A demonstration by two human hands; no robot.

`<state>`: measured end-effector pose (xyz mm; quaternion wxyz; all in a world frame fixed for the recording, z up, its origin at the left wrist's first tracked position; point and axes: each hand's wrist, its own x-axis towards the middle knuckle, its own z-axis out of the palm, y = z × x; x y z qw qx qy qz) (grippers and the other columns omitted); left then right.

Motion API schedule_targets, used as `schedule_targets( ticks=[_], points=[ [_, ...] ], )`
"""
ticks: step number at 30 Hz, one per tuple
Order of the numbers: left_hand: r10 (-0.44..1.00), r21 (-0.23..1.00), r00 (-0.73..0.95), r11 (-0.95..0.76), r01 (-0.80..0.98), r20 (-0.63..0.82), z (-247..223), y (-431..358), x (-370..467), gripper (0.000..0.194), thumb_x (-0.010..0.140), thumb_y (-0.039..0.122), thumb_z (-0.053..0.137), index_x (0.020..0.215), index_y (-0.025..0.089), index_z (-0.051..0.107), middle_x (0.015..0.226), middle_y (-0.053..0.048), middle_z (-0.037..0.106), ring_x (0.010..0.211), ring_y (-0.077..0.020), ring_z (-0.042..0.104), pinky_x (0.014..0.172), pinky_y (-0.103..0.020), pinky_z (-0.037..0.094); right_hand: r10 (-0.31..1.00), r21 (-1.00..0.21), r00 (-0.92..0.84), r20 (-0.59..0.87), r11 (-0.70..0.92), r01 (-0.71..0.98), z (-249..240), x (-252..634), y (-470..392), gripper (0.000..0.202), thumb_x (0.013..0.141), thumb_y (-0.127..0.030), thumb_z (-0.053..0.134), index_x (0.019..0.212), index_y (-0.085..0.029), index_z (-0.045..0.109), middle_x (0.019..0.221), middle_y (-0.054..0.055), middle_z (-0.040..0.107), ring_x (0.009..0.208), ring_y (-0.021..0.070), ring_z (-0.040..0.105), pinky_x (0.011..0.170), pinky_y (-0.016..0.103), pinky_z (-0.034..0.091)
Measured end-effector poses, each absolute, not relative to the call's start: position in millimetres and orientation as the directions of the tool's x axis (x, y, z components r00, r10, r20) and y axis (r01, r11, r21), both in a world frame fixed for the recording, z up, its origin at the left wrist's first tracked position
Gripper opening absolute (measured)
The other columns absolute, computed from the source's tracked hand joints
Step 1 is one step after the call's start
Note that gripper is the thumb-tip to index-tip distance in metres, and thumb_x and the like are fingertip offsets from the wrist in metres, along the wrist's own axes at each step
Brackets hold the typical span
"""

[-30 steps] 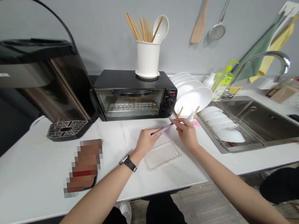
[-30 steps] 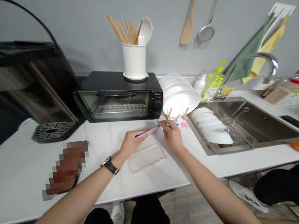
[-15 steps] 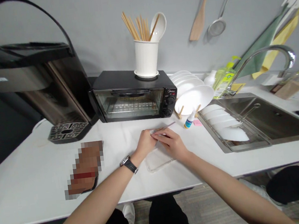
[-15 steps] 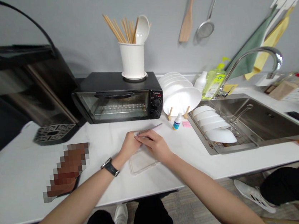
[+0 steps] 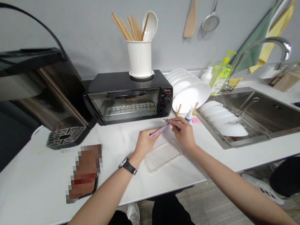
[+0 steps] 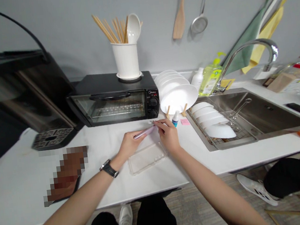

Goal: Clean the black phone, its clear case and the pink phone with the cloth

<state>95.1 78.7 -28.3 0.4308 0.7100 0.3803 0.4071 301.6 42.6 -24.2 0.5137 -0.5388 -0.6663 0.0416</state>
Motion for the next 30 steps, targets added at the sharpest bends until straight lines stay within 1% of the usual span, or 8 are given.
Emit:
schedule_targets(
  ticks=[2,4,8,12,16,19,22,30],
  points=[
    [0.892,0.915,0.374,-0.347,0.206,0.254,-28,80,96,0.031,0.093,0.035,0.071,0.113,0.017,0.086,0.1,-0.002,0.085,0.083,-0.0211,0.074,0.074,-0.027,0.055,0.756,-0.597,0.066,0.651,0.456,0.66,-24,292,39,0.036,0.102,-0.017,0.054,0.121,-0.029,0.082,0.115,0.009,0.075,0.104,0.0232,0.074,0.094,0.043,0.064],
    [0.902,0.904,0.356,-0.344,0.252,0.244,-28,81,96,0.021,0.091,0.027,0.07,0.089,0.013,0.086,0.079,-0.001,0.081,0.071,-0.0176,0.068,0.065,-0.024,0.049,0.732,-0.546,-0.051,0.679,0.55,0.632,-24,280,35,0.036,0.103,-0.015,0.055,0.123,-0.03,0.082,0.115,0.009,0.077,0.106,0.023,0.074,0.094,0.041,0.064],
    [0.911,0.896,0.338,-0.338,0.287,0.236,-25,80,98,0.022,0.082,0.008,0.062,0.063,0.012,0.071,0.061,0.002,0.068,0.063,-0.0132,0.06,0.059,-0.021,0.041,0.606,-0.407,-0.281,0.744,0.745,0.528,-24,261,30,0.037,0.104,-0.015,0.06,0.131,-0.032,0.078,0.115,0.009,0.078,0.106,0.022,0.075,0.092,0.038,0.066],
    [0.895,0.903,0.357,-0.363,0.231,0.269,-23,80,98,0.022,0.083,0.007,0.06,0.063,0.013,0.069,0.063,0.002,0.068,0.07,-0.0139,0.062,0.064,-0.02,0.044,0.547,-0.353,-0.329,0.77,0.794,0.495,-24,260,33,0.038,0.104,-0.015,0.061,0.133,-0.032,0.077,0.115,0.009,0.078,0.106,0.0213,0.075,0.091,0.037,0.066],
    [0.916,0.903,0.326,-0.33,0.275,0.235,-26,82,98,0.019,0.085,0.019,0.069,0.068,0.013,0.076,0.061,0.002,0.068,0.063,-0.0148,0.061,0.058,-0.022,0.041,0.612,-0.413,-0.234,0.756,0.722,0.555,-28,273,38,0.04,0.103,-0.011,0.058,0.129,-0.033,0.079,0.113,0.008,0.078,0.104,0.0214,0.074,0.09,0.039,0.065],
    [0.905,0.922,0.342,-0.334,0.197,0.254,-28,82,98,0.024,0.089,0.033,0.073,0.094,0.014,0.086,0.085,-0.002,0.082,0.074,-0.0185,0.07,0.067,-0.024,0.051,0.693,-0.519,-0.068,0.718,0.598,0.611,-29,288,43,0.041,0.101,-0.009,0.055,0.122,-0.032,0.082,0.112,0.008,0.077,0.103,0.0222,0.074,0.091,0.04,0.064],
    [0.908,0.936,0.343,-0.31,0.165,0.241,-28,82,98,0.033,0.088,0.034,0.075,0.113,0.016,0.086,0.104,-0.005,0.086,0.084,-0.0212,0.075,0.074,-0.027,0.056,0.74,-0.61,0.086,0.668,0.477,0.633,-27,302,48,0.038,0.1,-0.012,0.054,0.117,-0.028,0.084,0.112,0.009,0.076,0.1,0.0226,0.074,0.092,0.042,0.063],
    [0.906,0.926,0.339,-0.329,0.187,0.254,-28,83,99,0.031,0.086,0.031,0.073,0.109,0.015,0.086,0.1,-0.005,0.085,0.085,-0.021,0.075,0.074,-0.026,0.055,0.74,-0.64,0.12,0.662,0.475,0.603,-22,296,45,0.031,0.101,-0.015,0.058,0.113,-0.026,0.084,0.108,0.009,0.077,0.098,0.023,0.074,0.089,0.04,0.064]
  ],
)
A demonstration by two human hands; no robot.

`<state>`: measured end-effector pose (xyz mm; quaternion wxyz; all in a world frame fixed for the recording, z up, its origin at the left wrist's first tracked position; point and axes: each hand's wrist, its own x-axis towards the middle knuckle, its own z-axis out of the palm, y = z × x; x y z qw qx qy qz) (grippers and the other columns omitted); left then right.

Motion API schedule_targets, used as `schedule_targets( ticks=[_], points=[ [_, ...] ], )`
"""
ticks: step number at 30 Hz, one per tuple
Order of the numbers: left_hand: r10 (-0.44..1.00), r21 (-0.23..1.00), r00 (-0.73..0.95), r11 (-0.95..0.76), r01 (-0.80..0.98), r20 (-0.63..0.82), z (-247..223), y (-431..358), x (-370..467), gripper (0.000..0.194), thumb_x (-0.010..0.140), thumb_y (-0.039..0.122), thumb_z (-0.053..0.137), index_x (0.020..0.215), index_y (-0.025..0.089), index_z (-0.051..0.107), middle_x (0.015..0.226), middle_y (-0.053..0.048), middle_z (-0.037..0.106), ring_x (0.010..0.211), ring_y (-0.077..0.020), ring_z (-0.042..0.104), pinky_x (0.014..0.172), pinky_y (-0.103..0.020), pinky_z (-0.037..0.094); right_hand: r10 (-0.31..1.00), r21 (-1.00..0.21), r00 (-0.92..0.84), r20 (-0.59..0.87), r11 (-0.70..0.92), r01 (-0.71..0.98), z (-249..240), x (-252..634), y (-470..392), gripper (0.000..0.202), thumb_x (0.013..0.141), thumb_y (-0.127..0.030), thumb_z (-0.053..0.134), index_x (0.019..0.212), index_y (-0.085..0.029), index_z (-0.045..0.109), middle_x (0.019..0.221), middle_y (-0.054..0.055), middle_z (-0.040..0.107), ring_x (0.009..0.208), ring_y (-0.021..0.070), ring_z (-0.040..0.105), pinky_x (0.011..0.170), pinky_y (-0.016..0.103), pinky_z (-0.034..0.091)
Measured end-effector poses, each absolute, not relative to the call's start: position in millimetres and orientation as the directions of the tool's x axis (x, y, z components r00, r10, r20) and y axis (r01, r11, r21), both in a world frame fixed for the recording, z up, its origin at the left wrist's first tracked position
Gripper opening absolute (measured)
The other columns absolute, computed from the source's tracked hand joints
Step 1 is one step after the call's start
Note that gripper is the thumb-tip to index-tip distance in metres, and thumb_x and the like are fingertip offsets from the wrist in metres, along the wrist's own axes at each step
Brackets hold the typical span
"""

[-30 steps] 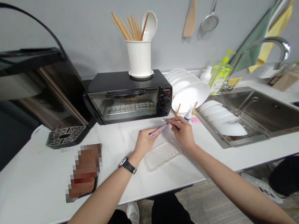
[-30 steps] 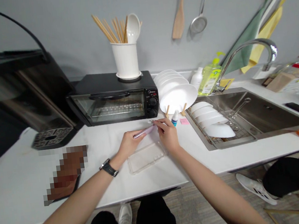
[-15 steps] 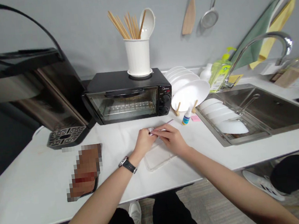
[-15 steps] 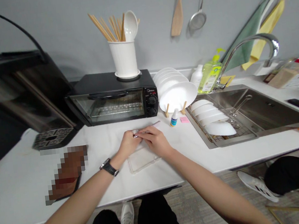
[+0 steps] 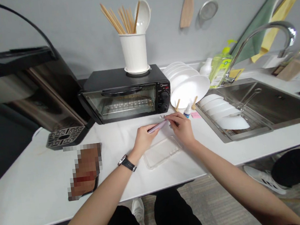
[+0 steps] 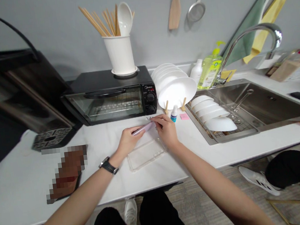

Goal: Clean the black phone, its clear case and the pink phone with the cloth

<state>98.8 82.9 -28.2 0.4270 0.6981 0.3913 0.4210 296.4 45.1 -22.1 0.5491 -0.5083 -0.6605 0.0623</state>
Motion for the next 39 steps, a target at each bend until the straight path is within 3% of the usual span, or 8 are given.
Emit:
schedule_targets(
  ticks=[4,9,15,20,25,28,33,39],
  points=[
    [0.881,0.912,0.37,-0.375,0.167,0.294,-31,84,98,0.016,0.084,0.021,0.067,0.086,0.013,0.081,0.086,-0.004,0.081,0.079,-0.019,0.071,0.074,-0.026,0.054,0.664,-0.51,-0.166,0.729,0.689,0.515,-23,270,37,0.028,0.104,-0.018,0.062,0.118,-0.029,0.083,0.111,0.008,0.079,0.104,0.0211,0.076,0.092,0.038,0.065],
    [0.832,0.9,0.424,-0.428,0.082,0.357,-34,86,97,0.02,0.081,0.012,0.059,0.089,0.015,0.077,0.092,-0.005,0.081,0.086,-0.0191,0.071,0.078,-0.026,0.053,0.601,-0.456,-0.276,0.75,0.772,0.443,-24,255,34,0.026,0.105,-0.021,0.064,0.121,-0.03,0.082,0.113,0.007,0.081,0.11,0.0217,0.076,0.094,0.039,0.066],
    [0.901,0.897,0.336,-0.366,0.249,0.274,-30,84,100,0.011,0.085,0.02,0.066,0.08,0.016,0.075,0.076,0.0,0.075,0.073,-0.0155,0.067,0.067,-0.023,0.048,0.672,-0.524,-0.121,0.731,0.666,0.532,-25,272,39,0.029,0.103,-0.015,0.061,0.116,-0.028,0.083,0.109,0.008,0.08,0.1,0.0211,0.075,0.089,0.038,0.064],
    [0.906,0.904,0.328,-0.354,0.24,0.267,-26,83,101,0.023,0.085,0.025,0.073,0.104,0.017,0.082,0.098,-0.004,0.083,0.089,-0.0197,0.075,0.079,-0.026,0.054,0.739,-0.662,0.155,0.656,0.465,0.588,-21,296,47,0.03,0.1,-0.013,0.058,0.109,-0.024,0.084,0.105,0.008,0.078,0.097,0.0228,0.074,0.087,0.038,0.062],
    [0.906,0.899,0.336,-0.352,0.259,0.258,-27,83,101,0.023,0.086,0.026,0.071,0.105,0.018,0.081,0.097,-0.003,0.083,0.088,-0.0196,0.075,0.078,-0.026,0.053,0.728,-0.69,0.248,0.64,0.402,0.602,-17,299,48,0.026,0.099,-0.015,0.061,0.109,-0.023,0.084,0.101,0.008,0.077,0.094,0.0227,0.073,0.088,0.038,0.061],
    [0.907,0.892,0.324,-0.363,0.271,0.27,-30,84,102,0.019,0.087,0.027,0.071,0.101,0.017,0.079,0.095,-0.003,0.082,0.086,-0.0188,0.074,0.077,-0.025,0.052,0.742,-0.671,0.146,0.654,0.48,0.565,-18,286,43,0.024,0.102,-0.018,0.061,0.109,-0.025,0.084,0.103,0.007,0.078,0.094,0.0215,0.075,0.085,0.036,0.062],
    [0.852,0.84,0.402,-0.464,0.28,0.336,-32,85,100,0.019,0.083,0.009,0.059,0.09,0.019,0.074,0.088,-0.001,0.079,0.081,-0.0166,0.071,0.074,-0.024,0.05,0.679,-0.554,-0.218,0.702,0.712,0.432,-19,261,32,0.02,0.104,-0.025,0.066,0.113,-0.027,0.083,0.11,0.008,0.082,0.105,0.0212,0.077,0.095,0.038,0.064],
    [0.866,0.841,0.39,-0.443,0.311,0.312,-29,84,101,0.016,0.082,0.009,0.061,0.086,0.019,0.073,0.084,0.0,0.078,0.08,-0.0168,0.071,0.073,-0.023,0.049,0.664,-0.523,-0.219,0.715,0.716,0.463,-21,266,33,0.023,0.105,-0.024,0.063,0.115,-0.028,0.083,0.111,0.008,0.082,0.106,0.0216,0.076,0.095,0.039,0.064]
  ],
)
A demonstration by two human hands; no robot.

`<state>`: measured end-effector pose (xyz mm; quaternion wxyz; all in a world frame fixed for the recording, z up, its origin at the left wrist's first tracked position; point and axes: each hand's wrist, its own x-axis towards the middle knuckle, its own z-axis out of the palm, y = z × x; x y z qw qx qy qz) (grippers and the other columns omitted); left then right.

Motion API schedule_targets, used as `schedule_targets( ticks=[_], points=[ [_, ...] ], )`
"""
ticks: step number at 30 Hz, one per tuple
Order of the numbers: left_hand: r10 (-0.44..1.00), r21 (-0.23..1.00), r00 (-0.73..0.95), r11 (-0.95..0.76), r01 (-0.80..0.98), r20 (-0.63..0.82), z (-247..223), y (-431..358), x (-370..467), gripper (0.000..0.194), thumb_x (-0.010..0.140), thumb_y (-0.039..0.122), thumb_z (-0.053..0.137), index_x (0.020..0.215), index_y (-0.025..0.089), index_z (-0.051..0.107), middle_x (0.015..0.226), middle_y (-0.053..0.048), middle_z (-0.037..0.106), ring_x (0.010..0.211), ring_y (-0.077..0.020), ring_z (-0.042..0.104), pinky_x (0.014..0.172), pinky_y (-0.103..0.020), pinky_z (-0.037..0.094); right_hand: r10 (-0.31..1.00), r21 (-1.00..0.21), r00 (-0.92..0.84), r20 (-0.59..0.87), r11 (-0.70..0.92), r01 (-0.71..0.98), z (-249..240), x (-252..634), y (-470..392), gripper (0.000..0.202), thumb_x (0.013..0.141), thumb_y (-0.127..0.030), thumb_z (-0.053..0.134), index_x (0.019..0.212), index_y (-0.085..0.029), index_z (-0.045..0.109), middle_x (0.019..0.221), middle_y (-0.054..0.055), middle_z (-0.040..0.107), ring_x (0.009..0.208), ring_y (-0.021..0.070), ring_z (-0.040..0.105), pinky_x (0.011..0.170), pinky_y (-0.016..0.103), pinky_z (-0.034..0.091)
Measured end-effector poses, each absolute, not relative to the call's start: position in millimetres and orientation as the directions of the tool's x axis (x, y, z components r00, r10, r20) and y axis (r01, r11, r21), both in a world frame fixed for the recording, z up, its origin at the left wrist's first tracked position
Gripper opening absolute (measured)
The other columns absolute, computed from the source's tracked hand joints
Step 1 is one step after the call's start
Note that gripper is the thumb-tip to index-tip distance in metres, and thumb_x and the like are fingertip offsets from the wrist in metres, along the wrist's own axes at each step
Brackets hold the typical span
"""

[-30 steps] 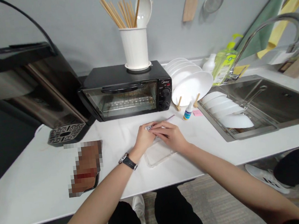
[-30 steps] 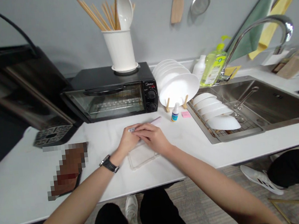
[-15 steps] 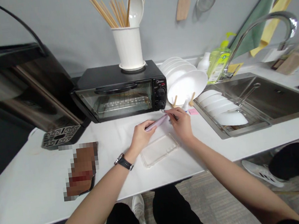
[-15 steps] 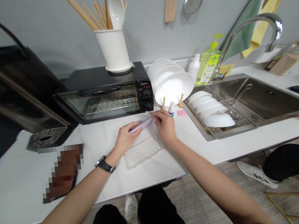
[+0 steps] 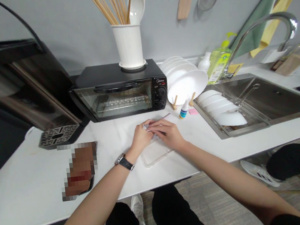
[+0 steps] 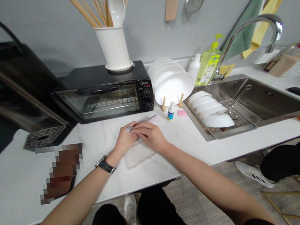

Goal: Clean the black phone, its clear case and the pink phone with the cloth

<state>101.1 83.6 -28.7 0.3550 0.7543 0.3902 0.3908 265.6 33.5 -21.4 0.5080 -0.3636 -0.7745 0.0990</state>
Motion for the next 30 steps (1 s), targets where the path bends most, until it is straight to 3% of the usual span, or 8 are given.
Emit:
schedule_targets(
  ticks=[2,5,10,14,18,23,26,30],
  points=[
    [0.893,0.851,0.348,-0.404,0.336,0.287,-29,84,102,0.008,0.085,0.017,0.068,0.087,0.018,0.075,0.083,0.0,0.079,0.078,-0.017,0.071,0.073,-0.024,0.05,0.69,-0.553,-0.127,0.713,0.663,0.505,-23,275,36,0.024,0.104,-0.021,0.063,0.114,-0.028,0.084,0.108,0.008,0.081,0.102,0.0214,0.076,0.092,0.038,0.064],
    [0.9,0.869,0.33,-0.388,0.307,0.285,-28,83,102,0.016,0.087,0.027,0.074,0.099,0.018,0.079,0.093,-0.002,0.082,0.085,-0.0185,0.074,0.076,-0.024,0.052,0.729,-0.629,0.067,0.681,0.536,0.563,-23,292,41,0.026,0.103,-0.019,0.061,0.111,-0.025,0.084,0.106,0.008,0.08,0.099,0.0219,0.075,0.091,0.038,0.063],
    [0.899,0.87,0.341,-0.383,0.309,0.275,-27,82,102,0.018,0.086,0.022,0.074,0.102,0.018,0.08,0.096,-0.002,0.083,0.088,-0.0195,0.076,0.078,-0.025,0.052,0.724,-0.676,0.25,0.643,0.384,0.629,-19,310,47,0.025,0.1,-0.019,0.061,0.107,-0.023,0.084,0.104,0.009,0.079,0.096,0.0241,0.074,0.091,0.04,0.061],
    [0.898,0.87,0.338,-0.387,0.306,0.281,-28,82,103,0.019,0.087,0.023,0.074,0.105,0.019,0.08,0.098,-0.002,0.083,0.089,-0.0195,0.076,0.079,-0.025,0.053,0.719,-0.653,0.21,0.663,0.418,0.631,-19,301,43,0.025,0.102,-0.019,0.061,0.108,-0.024,0.084,0.104,0.009,0.079,0.097,0.0238,0.075,0.089,0.04,0.062],
    [0.891,0.848,0.349,-0.408,0.339,0.29,-30,83,102,0.014,0.087,0.017,0.068,0.097,0.018,0.077,0.093,-0.003,0.081,0.086,-0.0192,0.074,0.077,-0.025,0.052,0.713,-0.576,-0.062,0.698,0.611,0.543,-21,276,34,0.024,0.104,-0.021,0.062,0.114,-0.028,0.083,0.109,0.008,0.081,0.103,0.0221,0.076,0.093,0.039,0.063],
    [0.827,0.841,0.435,-0.487,0.236,0.356,-31,82,100,0.028,0.084,0.006,0.056,0.099,0.02,0.075,0.1,-0.002,0.082,0.094,-0.0192,0.074,0.083,-0.025,0.053,0.641,-0.496,-0.29,0.711,0.749,0.438,-23,261,31,0.026,0.105,-0.022,0.061,0.118,-0.032,0.082,0.115,0.007,0.082,0.111,0.0222,0.076,0.099,0.042,0.065],
    [0.86,0.84,0.399,-0.451,0.303,0.318,-31,83,101,0.022,0.085,0.009,0.06,0.096,0.02,0.076,0.094,-0.002,0.081,0.087,-0.0187,0.074,0.077,-0.024,0.052,0.662,-0.499,-0.249,0.707,0.717,0.487,-23,269,32,0.03,0.105,-0.019,0.059,0.119,-0.031,0.082,0.114,0.007,0.081,0.108,0.0221,0.076,0.097,0.041,0.064],
    [0.893,0.855,0.346,-0.402,0.328,0.287,-30,82,102,0.014,0.089,0.025,0.073,0.1,0.019,0.079,0.092,-0.002,0.082,0.084,-0.0187,0.074,0.075,-0.025,0.052,0.723,-0.578,0.013,0.691,0.542,0.61,-21,291,38,0.034,0.1,-0.013,0.057,0.114,-0.028,0.084,0.107,0.008,0.08,0.101,0.0232,0.075,0.092,0.041,0.063]
  ],
)
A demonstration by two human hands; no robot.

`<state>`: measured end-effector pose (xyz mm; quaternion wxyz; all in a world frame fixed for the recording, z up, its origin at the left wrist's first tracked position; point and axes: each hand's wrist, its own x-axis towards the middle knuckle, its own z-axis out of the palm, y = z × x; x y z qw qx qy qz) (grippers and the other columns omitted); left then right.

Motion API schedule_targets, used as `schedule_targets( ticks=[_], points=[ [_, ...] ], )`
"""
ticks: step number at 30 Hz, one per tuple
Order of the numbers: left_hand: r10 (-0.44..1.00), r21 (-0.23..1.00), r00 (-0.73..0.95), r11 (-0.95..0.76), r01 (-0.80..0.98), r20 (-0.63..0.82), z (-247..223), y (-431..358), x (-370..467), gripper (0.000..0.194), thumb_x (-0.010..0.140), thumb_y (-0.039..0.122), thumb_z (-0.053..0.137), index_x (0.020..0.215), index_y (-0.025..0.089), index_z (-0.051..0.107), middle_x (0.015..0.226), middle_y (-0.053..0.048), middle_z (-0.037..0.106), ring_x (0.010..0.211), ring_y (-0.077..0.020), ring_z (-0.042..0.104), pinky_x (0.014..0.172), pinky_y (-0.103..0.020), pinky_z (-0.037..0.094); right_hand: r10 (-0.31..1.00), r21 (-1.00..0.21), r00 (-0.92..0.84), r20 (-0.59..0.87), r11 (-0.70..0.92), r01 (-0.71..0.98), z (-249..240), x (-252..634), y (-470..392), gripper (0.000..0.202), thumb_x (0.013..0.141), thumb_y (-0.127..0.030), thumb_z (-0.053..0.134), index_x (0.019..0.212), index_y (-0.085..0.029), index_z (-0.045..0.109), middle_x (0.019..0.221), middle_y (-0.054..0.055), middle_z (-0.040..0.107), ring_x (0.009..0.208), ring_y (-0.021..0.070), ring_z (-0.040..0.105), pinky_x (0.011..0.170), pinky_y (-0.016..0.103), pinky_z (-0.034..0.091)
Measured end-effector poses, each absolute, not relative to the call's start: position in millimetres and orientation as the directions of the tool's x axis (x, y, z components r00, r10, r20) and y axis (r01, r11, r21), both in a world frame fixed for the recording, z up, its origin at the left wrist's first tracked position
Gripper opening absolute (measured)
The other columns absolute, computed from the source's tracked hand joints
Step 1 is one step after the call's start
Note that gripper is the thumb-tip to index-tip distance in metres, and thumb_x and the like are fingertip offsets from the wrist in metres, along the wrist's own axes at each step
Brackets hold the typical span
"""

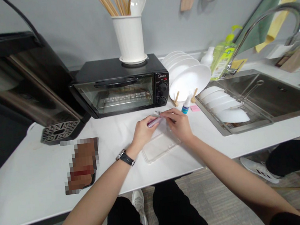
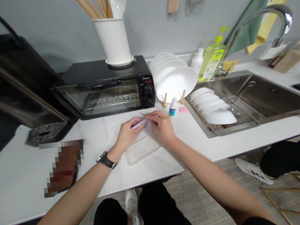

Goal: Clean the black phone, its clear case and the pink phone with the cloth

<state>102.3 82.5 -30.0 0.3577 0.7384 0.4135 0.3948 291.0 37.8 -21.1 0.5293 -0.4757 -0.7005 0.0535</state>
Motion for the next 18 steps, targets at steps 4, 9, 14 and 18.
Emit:
schedule_targets(
  ticks=[4,9,14,18],
  points=[
    [0.892,0.864,0.351,-0.397,0.31,0.284,-30,82,102,0.019,0.088,0.024,0.075,0.106,0.02,0.08,0.099,-0.003,0.083,0.091,-0.0202,0.077,0.078,-0.025,0.053,0.725,-0.629,0.19,0.662,0.4,0.666,-19,310,44,0.032,0.097,-0.013,0.058,0.109,-0.025,0.086,0.106,0.009,0.08,0.099,0.0254,0.075,0.094,0.043,0.062],
    [0.891,0.869,0.356,-0.395,0.299,0.283,-30,81,103,0.019,0.088,0.022,0.074,0.106,0.02,0.079,0.1,-0.003,0.084,0.091,-0.0202,0.077,0.079,-0.025,0.054,0.719,-0.615,0.17,0.674,0.418,0.669,-20,305,42,0.032,0.099,-0.015,0.058,0.111,-0.026,0.085,0.106,0.009,0.08,0.1,0.0248,0.075,0.092,0.042,0.063],
    [0.89,0.832,0.355,-0.415,0.368,0.286,-29,82,103,0.012,0.089,0.015,0.067,0.095,0.019,0.077,0.095,-0.004,0.082,0.087,-0.0204,0.075,0.077,-0.026,0.052,0.692,-0.521,-0.122,0.711,0.636,0.57,-22,276,32,0.03,0.104,-0.018,0.059,0.118,-0.03,0.083,0.111,0.008,0.081,0.104,0.0226,0.076,0.093,0.041,0.064],
    [0.835,0.819,0.433,-0.489,0.299,0.34,-28,82,101,0.028,0.086,0.004,0.057,0.099,0.021,0.074,0.099,-0.002,0.082,0.093,-0.0194,0.075,0.084,-0.026,0.052,0.635,-0.47,-0.283,0.719,0.744,0.475,-23,262,29,0.028,0.105,-0.021,0.061,0.121,-0.032,0.082,0.116,0.007,0.081,0.111,0.0224,0.075,0.097,0.042,0.064]
  ],
)
